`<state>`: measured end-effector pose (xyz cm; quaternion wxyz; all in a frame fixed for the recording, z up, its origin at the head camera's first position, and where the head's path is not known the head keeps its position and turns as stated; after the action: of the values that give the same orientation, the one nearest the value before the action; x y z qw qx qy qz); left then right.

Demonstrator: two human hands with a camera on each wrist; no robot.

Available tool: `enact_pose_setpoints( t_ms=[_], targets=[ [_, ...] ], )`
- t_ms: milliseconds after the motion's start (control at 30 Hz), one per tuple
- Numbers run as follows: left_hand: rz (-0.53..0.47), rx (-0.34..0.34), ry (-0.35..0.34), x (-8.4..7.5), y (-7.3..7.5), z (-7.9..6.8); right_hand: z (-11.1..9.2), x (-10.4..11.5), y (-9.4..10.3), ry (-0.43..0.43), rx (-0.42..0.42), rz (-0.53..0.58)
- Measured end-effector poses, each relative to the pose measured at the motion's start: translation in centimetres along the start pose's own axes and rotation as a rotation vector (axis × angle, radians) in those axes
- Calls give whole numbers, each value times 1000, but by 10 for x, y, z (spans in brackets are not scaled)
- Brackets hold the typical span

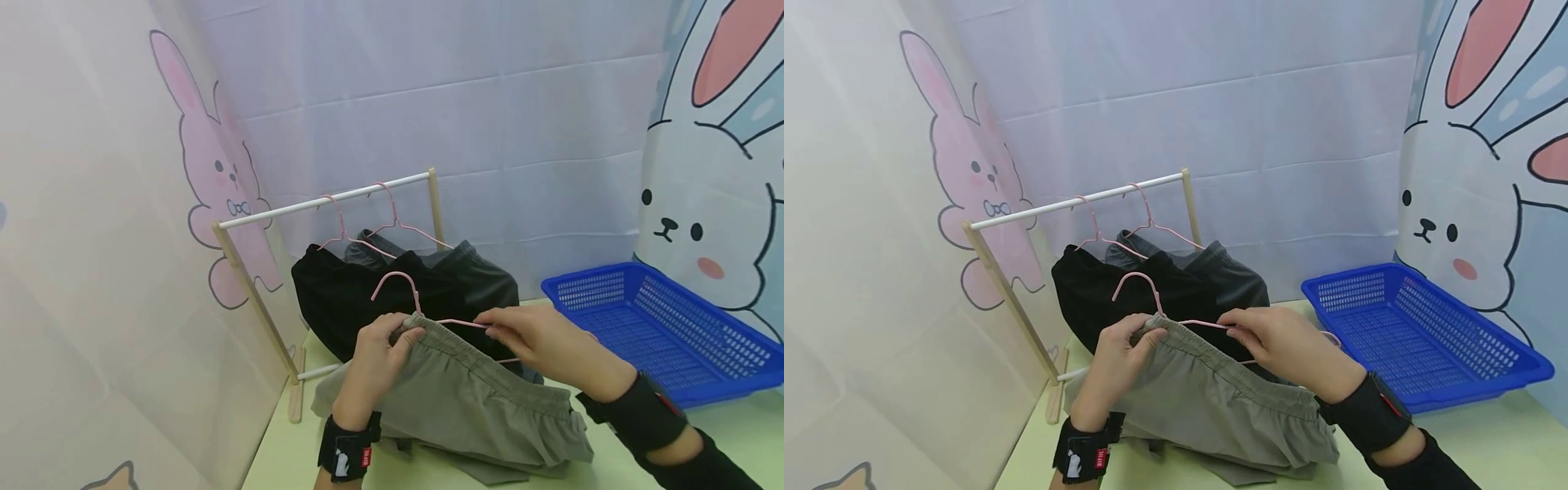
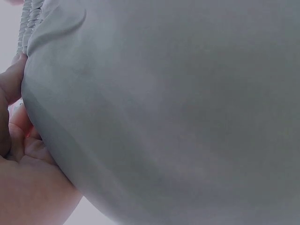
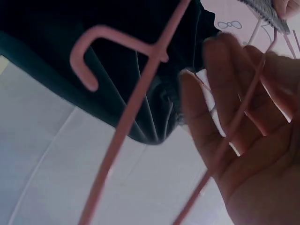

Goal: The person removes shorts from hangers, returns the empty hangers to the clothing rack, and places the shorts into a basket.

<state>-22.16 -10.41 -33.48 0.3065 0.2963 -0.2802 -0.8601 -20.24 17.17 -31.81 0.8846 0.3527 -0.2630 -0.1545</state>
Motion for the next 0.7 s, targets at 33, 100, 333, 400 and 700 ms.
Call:
enact_pose_setpoints(
  t_ms=[33,100,333,400,700],
  targets=[
    [-6,3,-1,0,0,0,0,-1,-2,13,-4,0],
    [-16,12,-1,-1,0,0,0,-2,-5,38,-26,-22],
    [-22,20,-3,-2,1,0,-3,-3,-7,110,-97,-78],
    [-20,26,5,-3,2,0,-3,-2,-7,121,-106,-81],
    [11,19,14,0,5,-5,-10,-1,3,95,-137,-102]
  ],
)
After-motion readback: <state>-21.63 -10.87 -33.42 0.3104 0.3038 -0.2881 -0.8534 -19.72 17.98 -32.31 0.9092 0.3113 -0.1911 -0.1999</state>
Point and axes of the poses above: each hand's wrist, its own z-axis towards the middle knuckle, its own y-axis out of the back of the hand, x = y × z, the point moved 2 cm from there along z, towards the middle knuckle, and after that the axes turned 13 degrees about z, right-handed, at the moved point
